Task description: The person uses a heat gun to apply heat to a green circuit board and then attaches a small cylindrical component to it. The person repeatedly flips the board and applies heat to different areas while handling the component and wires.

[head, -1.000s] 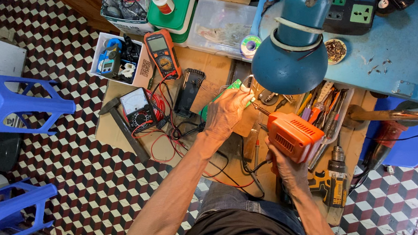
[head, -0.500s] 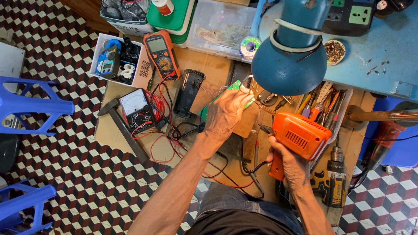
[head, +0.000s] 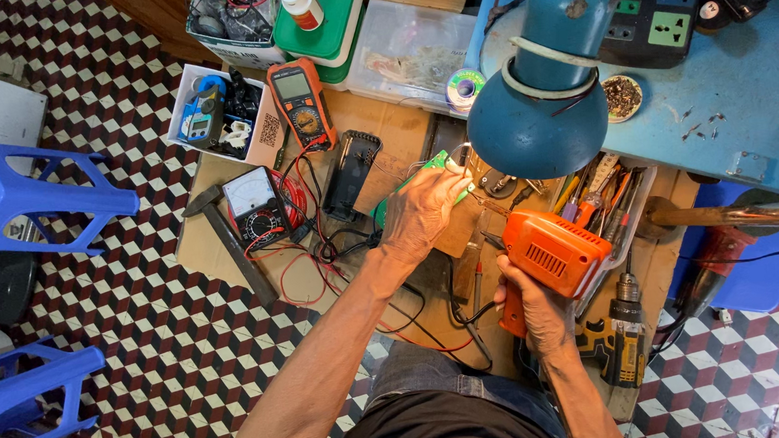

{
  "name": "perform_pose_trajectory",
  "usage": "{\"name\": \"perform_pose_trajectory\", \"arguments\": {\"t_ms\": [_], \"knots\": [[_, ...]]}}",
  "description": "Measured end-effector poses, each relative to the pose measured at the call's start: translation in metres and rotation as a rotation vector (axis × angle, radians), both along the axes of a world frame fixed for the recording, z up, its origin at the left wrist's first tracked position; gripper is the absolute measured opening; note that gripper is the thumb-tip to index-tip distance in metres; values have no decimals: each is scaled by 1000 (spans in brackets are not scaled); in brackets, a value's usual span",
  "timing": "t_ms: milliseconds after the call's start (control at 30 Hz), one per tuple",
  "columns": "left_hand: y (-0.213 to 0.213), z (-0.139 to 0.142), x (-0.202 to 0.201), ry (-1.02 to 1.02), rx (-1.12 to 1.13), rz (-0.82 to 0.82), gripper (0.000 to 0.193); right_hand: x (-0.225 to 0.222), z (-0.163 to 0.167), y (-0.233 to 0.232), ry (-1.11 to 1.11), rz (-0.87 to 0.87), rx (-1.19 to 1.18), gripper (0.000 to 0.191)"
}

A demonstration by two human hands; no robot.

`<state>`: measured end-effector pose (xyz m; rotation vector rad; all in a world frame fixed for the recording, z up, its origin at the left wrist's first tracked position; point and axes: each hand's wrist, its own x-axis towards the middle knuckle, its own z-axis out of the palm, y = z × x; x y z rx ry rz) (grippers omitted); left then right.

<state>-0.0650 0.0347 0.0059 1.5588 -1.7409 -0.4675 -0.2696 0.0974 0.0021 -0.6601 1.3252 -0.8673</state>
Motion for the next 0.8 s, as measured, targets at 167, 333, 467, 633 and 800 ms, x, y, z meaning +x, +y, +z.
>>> {"name": "perform_pose_trajectory", "arguments": {"t_ms": [167,333,467,633,800], "knots": [[0,0,-1,-20,-3,-1,17,0,1,-2,40,16,0,26],[-1,5,0,-26,-40,-21,14,-4,-2,-1,109,45,-81,30],[-4,11,-1,-56,0,-12,13,-7,-10,3,163,97,-104,29],[-5,14,-2,-81,-42,-52,11,-10,-22,8,190,72,-176,43],[-7,8,2,-116,-10,-138,11,-15,-36,9,132,64,-284,62]]}}
